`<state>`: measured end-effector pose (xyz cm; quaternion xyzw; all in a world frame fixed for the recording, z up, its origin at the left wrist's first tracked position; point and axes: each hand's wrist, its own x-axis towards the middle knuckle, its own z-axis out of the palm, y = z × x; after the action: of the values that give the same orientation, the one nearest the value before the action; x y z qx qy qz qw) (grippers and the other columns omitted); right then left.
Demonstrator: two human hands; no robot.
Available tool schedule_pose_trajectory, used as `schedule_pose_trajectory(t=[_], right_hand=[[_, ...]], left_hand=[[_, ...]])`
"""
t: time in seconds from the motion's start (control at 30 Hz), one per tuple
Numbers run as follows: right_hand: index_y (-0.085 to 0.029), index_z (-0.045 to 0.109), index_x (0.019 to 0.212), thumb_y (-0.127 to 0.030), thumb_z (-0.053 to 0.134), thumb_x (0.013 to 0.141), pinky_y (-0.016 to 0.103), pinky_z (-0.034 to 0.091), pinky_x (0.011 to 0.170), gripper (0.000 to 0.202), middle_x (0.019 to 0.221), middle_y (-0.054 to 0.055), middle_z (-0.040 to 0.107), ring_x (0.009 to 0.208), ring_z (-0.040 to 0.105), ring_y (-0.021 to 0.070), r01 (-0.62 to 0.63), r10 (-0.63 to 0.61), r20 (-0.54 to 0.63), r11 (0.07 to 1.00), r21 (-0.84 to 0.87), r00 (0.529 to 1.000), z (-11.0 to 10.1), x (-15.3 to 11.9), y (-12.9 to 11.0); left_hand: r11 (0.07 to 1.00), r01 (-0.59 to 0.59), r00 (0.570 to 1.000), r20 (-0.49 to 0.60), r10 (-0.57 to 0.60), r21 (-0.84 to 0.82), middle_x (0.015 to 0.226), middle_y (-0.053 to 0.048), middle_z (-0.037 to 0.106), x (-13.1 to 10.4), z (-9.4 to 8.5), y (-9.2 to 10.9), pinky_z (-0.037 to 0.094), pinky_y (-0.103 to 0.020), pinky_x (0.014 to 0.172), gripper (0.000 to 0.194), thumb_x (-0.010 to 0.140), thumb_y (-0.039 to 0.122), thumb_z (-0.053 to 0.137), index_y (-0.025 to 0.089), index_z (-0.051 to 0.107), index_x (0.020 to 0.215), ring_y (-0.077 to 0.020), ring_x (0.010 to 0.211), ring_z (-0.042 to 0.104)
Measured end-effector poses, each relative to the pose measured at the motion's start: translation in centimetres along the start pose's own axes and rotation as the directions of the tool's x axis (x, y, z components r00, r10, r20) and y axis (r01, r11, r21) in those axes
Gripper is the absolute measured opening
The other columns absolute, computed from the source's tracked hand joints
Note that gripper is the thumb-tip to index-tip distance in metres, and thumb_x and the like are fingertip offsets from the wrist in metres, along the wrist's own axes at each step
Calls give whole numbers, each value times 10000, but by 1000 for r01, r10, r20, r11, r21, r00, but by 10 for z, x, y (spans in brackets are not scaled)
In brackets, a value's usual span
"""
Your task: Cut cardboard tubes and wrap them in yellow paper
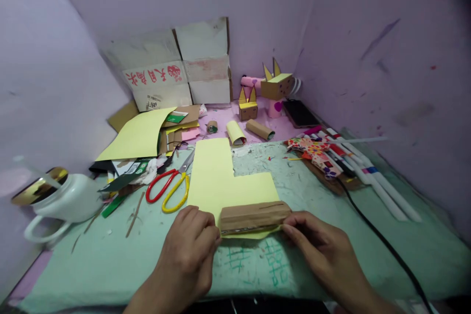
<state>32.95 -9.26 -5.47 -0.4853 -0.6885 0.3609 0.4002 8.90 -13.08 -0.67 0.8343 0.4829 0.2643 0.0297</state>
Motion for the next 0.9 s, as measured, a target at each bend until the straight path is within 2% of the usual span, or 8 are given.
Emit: schedule_pose_trajectory(t=[0.2,0.37,0.5,0.63,0.77,0.83,0.9], right_hand=[[-204,577,720,-256,537,831,203,433,510,128,629,-24,600,550,567,118,106,-108,-46,993,-45,993,-1,-1,-6],[-204,552,712,-264,486,856,219,412,493,169,593,-25,564,518,537,122,105,-107,-14,990,-91,994,-1,-1,-4],[-211,530,723,-272,465,865,230,415,503,167,588,-22,552,520,538,131,42,-40,16,993,-114,999,0,-3,1],[-225,483,774,-289,475,857,221,419,491,105,600,-30,535,520,540,131,-45,45,-2,998,-39,999,2,-4,2],[-232,451,780,-289,484,850,223,420,499,96,599,-39,530,527,540,130,-126,126,47,992,17,991,2,-3,3],[-237,424,770,-295,477,852,226,419,498,114,600,-43,519,526,537,129,-180,177,62,983,46,982,2,-4,4],[-240,405,754,-309,480,847,226,418,493,138,593,-47,508,521,531,129,-213,209,59,974,75,976,3,-4,6]], left_hand=[[999,31,999,20,-31,-28,760,-49,508,4,-6,-1,359,-352,647,144,805,68,418,179,487,744,-180,709,424],[998,68,988,140,-70,19,712,-35,516,8,-10,-3,374,-331,636,169,832,106,383,180,475,710,-172,676,442],[989,134,964,224,-143,56,670,-34,528,11,-13,-3,379,-316,612,207,850,156,352,178,481,690,-172,653,463],[972,214,930,284,-232,92,657,-35,543,15,-14,-3,372,-304,581,222,856,206,352,182,471,670,-179,643,483],[961,258,898,342,-278,102,647,-29,545,16,-14,-5,372,-304,567,222,857,215,361,186,471,666,-181,628,489],[970,222,913,327,-244,104,661,-32,548,13,-14,-6,379,-313,573,202,850,196,374,187,485,681,-184,634,490],[984,147,952,254,-170,104,721,-44,569,8,-14,-6,399,-335,610,139,833,173,408,186,520,752,-194,677,503]])
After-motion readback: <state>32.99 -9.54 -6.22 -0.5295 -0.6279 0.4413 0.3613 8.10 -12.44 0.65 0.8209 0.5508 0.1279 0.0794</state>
